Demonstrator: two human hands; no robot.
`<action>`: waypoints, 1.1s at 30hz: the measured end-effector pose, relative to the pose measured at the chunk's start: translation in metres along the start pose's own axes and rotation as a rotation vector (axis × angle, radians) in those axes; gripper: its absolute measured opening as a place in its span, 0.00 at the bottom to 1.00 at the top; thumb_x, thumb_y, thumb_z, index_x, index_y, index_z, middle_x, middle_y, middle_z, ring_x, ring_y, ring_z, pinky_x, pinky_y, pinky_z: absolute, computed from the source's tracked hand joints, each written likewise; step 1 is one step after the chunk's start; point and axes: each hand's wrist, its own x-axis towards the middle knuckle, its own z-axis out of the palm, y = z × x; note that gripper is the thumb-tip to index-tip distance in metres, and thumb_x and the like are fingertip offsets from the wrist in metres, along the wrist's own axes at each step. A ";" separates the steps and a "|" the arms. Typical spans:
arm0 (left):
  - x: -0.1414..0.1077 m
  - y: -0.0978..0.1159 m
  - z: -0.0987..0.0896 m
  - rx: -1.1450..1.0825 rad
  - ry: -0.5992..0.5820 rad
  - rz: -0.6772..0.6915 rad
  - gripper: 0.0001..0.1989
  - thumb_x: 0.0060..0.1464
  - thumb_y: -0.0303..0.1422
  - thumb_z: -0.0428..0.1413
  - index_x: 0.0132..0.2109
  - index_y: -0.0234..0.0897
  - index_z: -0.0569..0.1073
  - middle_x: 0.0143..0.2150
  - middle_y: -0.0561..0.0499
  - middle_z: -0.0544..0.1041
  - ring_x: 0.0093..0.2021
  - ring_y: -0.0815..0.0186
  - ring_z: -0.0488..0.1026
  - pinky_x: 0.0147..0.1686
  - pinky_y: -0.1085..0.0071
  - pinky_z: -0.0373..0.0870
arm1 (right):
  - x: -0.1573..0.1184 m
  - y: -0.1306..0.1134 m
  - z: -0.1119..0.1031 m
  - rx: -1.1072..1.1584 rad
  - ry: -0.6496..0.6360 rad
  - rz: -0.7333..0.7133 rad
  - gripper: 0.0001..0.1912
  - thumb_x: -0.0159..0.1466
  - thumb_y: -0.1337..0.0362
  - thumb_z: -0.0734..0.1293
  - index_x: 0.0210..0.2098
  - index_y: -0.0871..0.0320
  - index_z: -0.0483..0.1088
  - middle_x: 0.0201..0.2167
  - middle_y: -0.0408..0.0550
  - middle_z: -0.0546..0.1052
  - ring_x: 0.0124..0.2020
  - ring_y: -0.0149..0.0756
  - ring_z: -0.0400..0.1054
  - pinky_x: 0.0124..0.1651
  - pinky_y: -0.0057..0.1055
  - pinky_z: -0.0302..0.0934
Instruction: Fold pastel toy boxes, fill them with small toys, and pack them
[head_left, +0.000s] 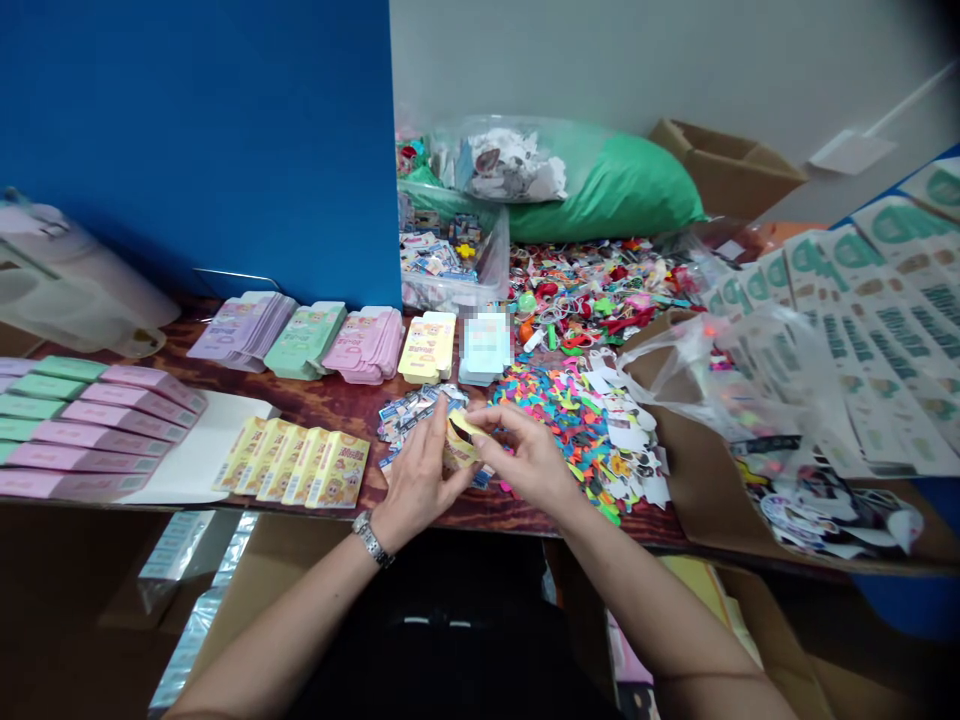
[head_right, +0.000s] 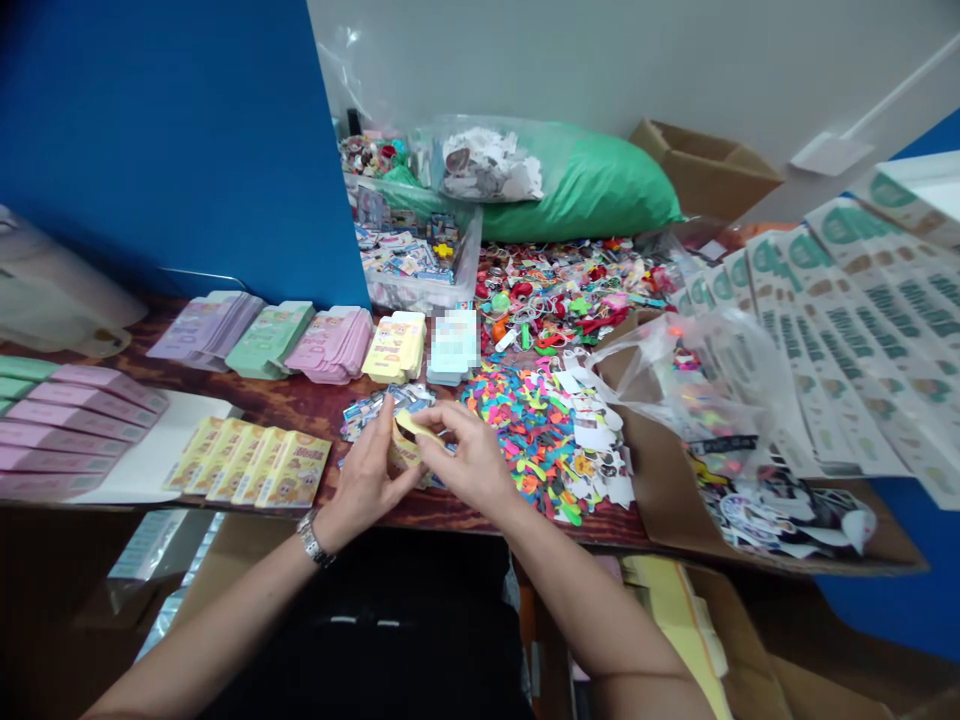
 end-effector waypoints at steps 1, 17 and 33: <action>0.000 0.000 0.000 0.006 0.001 -0.004 0.45 0.59 0.41 0.54 0.71 0.34 0.35 0.58 0.35 0.66 0.58 0.54 0.67 0.55 0.58 0.67 | 0.001 0.001 0.000 0.032 -0.007 0.040 0.09 0.61 0.68 0.66 0.42 0.58 0.74 0.41 0.48 0.76 0.44 0.35 0.72 0.43 0.30 0.67; -0.001 0.003 0.000 0.338 0.055 0.098 0.47 0.60 0.42 0.52 0.70 0.24 0.31 0.45 0.34 0.71 0.44 0.52 0.71 0.39 0.60 0.72 | -0.019 0.005 0.013 -0.299 0.123 -0.375 0.19 0.66 0.74 0.61 0.55 0.54 0.69 0.49 0.49 0.77 0.50 0.37 0.69 0.53 0.37 0.66; -0.007 0.002 -0.008 0.300 -0.035 0.087 0.43 0.60 0.39 0.51 0.71 0.31 0.32 0.50 0.36 0.68 0.47 0.53 0.69 0.42 0.60 0.73 | -0.039 0.023 0.044 -0.056 0.140 -0.159 0.25 0.70 0.68 0.58 0.65 0.51 0.57 0.59 0.51 0.70 0.60 0.38 0.64 0.63 0.41 0.61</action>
